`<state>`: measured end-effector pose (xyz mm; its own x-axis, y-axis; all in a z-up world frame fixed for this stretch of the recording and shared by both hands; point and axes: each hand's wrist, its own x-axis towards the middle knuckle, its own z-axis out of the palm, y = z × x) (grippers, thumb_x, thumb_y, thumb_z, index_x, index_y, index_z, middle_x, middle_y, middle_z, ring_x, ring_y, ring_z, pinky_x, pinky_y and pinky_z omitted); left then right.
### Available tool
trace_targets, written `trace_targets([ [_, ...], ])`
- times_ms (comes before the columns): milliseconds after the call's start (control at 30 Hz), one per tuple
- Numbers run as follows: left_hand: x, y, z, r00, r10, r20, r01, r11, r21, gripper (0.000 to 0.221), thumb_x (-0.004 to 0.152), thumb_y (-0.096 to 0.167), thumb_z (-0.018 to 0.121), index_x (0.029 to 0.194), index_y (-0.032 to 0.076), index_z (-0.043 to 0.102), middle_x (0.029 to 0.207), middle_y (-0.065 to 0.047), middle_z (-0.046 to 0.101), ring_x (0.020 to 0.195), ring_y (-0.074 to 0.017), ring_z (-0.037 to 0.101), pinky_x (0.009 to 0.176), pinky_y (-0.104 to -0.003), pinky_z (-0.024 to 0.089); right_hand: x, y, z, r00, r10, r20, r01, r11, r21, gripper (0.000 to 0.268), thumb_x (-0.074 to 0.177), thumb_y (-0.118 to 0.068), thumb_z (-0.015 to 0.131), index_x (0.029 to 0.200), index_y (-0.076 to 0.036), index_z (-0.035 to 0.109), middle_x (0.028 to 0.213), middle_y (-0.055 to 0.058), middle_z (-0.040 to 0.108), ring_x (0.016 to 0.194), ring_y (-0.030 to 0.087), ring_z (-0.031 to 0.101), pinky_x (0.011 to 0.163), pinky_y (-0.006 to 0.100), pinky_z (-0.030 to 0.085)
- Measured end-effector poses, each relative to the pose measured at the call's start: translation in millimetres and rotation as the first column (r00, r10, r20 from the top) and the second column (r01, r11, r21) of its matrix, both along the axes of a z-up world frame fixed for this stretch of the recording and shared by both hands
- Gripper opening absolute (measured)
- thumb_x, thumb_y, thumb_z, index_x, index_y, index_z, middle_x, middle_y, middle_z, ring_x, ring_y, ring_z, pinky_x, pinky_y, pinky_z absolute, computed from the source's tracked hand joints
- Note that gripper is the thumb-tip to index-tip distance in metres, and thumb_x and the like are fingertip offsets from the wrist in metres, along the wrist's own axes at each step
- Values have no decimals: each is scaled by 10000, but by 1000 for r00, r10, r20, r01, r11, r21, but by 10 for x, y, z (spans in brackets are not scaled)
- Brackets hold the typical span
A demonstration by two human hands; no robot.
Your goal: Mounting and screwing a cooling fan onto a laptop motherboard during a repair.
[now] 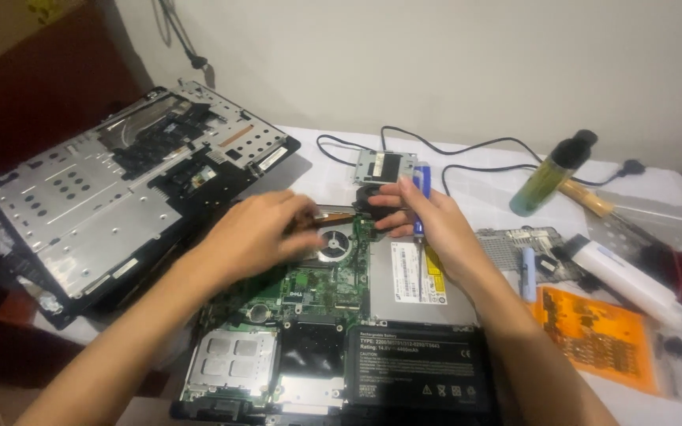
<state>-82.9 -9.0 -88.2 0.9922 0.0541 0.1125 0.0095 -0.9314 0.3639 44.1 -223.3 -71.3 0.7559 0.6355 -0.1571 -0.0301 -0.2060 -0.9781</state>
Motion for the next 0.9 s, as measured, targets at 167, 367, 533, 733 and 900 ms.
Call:
trace_targets([
  [167,-364,-96,398,983,49,-175,-56,998,-36,602,813,376,798,1289,39,650,1190,-192,725,1123,-343,681,991,-458,527,-14,0,27,1000,-1,5,1,1000,-6,691,1020,-519,396,1375,48,570,1254,223,711,1004,274,751,868,351,586],
  [367,-350,30,128,987,-47,-154,62,994,94,474,929,290,691,1333,54,618,1202,-158,706,1139,-264,668,1025,-398,511,6,16,51,1000,-3,11,3,1000,-18,687,1028,-510,376,1386,46,561,1263,224,706,1008,277,744,877,358,582],
  [533,-355,103,18,986,-113,-126,134,975,175,438,977,260,639,1341,20,589,1204,-182,686,1160,-274,658,1015,-382,526,4,14,11,1000,-11,-4,11,1000,-21,667,1031,-503,384,1382,34,568,1244,212,713,992,267,744,876,358,582],
  [733,-277,269,-166,992,-92,-89,93,996,2,399,938,237,678,1282,45,612,1175,-149,696,1173,-288,654,998,-399,556,-33,15,62,1000,-11,5,11,999,-44,683,1025,-516,370,1387,28,567,1266,209,707,1012,262,739,899,355,571],
  [900,-285,262,16,994,-94,-60,90,994,-60,303,967,224,629,1221,59,627,1205,-172,680,1217,-329,623,1012,-444,540,-11,18,45,1000,-15,0,15,999,-45,668,1031,-506,371,1391,22,567,1268,212,707,1008,269,740,898,358,573],
])
